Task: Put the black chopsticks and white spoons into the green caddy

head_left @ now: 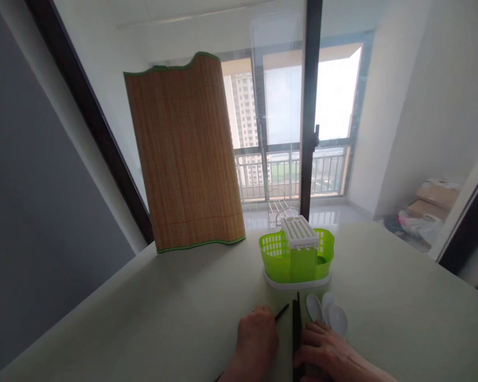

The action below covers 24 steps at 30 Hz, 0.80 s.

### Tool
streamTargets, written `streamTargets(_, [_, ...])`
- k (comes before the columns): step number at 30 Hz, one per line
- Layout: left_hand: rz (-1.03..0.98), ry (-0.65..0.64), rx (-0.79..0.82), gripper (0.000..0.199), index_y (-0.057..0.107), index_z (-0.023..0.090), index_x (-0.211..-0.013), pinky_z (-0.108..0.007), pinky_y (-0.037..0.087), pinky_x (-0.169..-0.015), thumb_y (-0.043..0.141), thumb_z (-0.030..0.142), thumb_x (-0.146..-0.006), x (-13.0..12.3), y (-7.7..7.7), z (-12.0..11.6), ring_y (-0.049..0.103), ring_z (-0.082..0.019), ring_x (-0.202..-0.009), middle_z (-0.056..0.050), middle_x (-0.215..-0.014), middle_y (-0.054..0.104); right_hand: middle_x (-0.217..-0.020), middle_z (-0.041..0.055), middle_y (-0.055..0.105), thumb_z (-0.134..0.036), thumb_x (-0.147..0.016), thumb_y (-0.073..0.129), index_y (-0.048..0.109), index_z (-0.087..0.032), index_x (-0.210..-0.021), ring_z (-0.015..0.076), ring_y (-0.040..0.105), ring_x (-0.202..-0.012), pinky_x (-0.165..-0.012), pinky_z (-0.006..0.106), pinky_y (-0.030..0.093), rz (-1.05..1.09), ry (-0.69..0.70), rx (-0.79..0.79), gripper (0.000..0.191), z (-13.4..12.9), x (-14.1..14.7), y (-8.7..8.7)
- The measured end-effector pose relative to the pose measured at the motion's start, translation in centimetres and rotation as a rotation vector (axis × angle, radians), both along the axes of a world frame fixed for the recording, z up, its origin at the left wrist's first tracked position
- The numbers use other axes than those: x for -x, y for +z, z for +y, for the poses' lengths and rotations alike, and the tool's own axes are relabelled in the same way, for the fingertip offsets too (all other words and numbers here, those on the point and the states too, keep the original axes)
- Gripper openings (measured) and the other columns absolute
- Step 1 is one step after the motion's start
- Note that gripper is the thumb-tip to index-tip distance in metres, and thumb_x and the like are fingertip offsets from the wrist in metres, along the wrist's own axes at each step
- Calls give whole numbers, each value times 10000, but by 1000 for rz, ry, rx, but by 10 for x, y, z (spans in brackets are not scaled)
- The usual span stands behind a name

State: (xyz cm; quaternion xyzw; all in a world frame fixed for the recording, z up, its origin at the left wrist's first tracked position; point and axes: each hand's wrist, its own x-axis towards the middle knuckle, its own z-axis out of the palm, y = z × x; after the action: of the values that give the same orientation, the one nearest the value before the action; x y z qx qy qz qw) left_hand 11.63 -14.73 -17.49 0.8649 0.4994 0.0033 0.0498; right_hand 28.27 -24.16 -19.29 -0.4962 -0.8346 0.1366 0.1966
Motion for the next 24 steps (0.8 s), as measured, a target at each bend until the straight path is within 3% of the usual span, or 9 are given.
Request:
streamTargets(5, [10,2,-19,381,685,122,-944,-329,538,-686,362,-1,-785,4,-4,13,713,-274,-834,-154,-910,723,-930,54,670,-364,-838,670,684,-234,-955,234,594,-897,-785,338,442,10,17,21,175,3,-6,-6])
streamTargets(9, [-64,-14,-61,279,662,152,-925,-298,515,-645,402,92,-844,15,10,24,715,-250,-762,-115,-815,734,-900,49,671,-326,-867,589,669,-228,-929,220,587,-864,-761,327,433,80,19,-28,141,3,-11,-7])
streamTargets(14, [-638,-92,-251,166,619,227,-952,-206,484,-612,475,295,-904,37,38,29,657,-129,-636,7,-736,704,-798,55,650,-273,-890,495,645,-213,-913,211,572,-772,-678,320,411,111,-15,-171,163,6,-14,-6])
streamTargets(18, [-1094,-53,-345,141,610,230,-933,-200,524,-646,554,349,-882,47,43,20,659,-112,-658,21,-780,725,-732,52,634,-252,-911,444,625,-209,-876,206,567,-711,-628,315,397,108,-15,-262,189,10,-16,-10])
streamTargets(20, [-1177,-62,-314,146,612,226,-962,-206,539,-657,569,339,-879,45,40,15,674,-119,-695,10,-824,738,-727,53,633,-245,-915,442,621,-211,-884,206,571,-705,-623,315,400,106,-17,-274,185,11,-17,-13])
streamTargets(24, [-1151,-160,-187,136,634,235,-990,-195,534,-651,546,283,-898,36,35,13,663,-104,-702,10,-866,737,-738,65,628,-229,-918,434,623,-208,-911,215,577,-714,-622,320,405,103,-30,-276,190,10,-18,-16])
